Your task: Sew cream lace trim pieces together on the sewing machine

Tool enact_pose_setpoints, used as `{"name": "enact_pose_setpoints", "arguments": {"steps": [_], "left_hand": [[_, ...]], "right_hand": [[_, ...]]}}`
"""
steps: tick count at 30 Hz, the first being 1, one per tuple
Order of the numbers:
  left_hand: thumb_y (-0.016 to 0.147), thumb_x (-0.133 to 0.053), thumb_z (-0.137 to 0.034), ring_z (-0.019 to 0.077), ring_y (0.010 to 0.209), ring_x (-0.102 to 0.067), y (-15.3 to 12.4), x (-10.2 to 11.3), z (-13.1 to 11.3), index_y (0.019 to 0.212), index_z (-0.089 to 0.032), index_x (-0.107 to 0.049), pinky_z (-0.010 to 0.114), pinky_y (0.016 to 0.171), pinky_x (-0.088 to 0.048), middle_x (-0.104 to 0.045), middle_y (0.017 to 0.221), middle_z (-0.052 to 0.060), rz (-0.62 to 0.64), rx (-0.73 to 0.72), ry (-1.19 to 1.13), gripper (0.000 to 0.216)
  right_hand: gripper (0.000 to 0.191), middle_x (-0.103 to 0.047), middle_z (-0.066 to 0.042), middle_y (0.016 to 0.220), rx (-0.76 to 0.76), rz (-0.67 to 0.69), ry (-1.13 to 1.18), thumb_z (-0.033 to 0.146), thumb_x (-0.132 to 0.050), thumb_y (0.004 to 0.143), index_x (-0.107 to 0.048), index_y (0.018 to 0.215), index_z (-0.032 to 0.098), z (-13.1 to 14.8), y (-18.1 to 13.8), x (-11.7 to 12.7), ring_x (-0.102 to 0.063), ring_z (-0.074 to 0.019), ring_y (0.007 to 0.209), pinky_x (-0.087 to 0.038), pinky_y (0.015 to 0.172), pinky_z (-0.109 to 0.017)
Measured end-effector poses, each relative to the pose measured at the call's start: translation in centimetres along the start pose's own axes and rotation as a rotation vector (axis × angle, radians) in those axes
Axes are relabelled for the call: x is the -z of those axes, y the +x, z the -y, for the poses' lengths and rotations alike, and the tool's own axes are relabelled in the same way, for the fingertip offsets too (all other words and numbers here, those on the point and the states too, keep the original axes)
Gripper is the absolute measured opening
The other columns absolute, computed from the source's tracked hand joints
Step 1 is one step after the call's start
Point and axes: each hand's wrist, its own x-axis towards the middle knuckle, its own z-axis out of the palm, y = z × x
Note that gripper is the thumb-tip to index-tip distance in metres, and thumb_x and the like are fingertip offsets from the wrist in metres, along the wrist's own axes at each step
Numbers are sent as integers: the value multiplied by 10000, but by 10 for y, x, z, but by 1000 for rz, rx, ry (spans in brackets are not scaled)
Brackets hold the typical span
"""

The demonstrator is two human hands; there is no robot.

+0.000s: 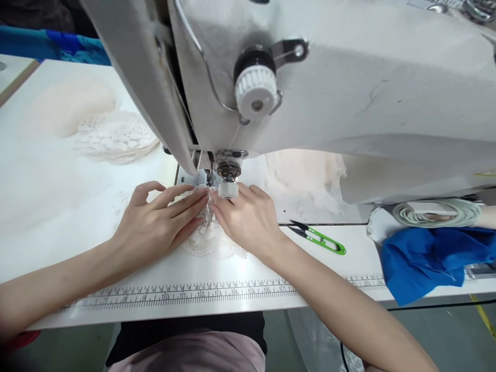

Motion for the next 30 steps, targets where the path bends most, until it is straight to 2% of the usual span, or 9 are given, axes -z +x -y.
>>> {"name": "enact_pose_setpoints", "arguments": {"steps": [6, 13, 30], "left_hand": [[989, -506, -266, 241, 1157, -624, 1, 0, -1, 1231, -157, -622, 436, 907, -384, -663, 1262, 82, 15, 7, 44, 290], [997, -482, -291, 243, 1171, -612, 5, -3, -1, 1213, -140, -629, 440, 912, -372, -672, 1248, 88, 10, 13, 71, 301], [996, -497, -301, 236, 1170, -619, 6, -5, -1, 1230, -135, -622, 439, 920, -379, -683, 1229, 98, -2, 32, 71, 314]], "right_hand": [[307, -726, -60, 839, 90, -10, -183, 286, -456, 1000, -702, 1117, 145, 4, -2, -3, -616, -187, 807, -343, 572, -332], [311, -714, -78, 780, 48, 29, -151, 305, -455, 1003, -743, 973, 190, -1, 0, -5, -605, -217, 860, -317, 582, -338], [304, -739, -52, 849, 71, -39, -289, 307, -468, 1005, -732, 1101, 192, -1, 0, -6, -601, -162, 824, -266, 582, -324]]}}
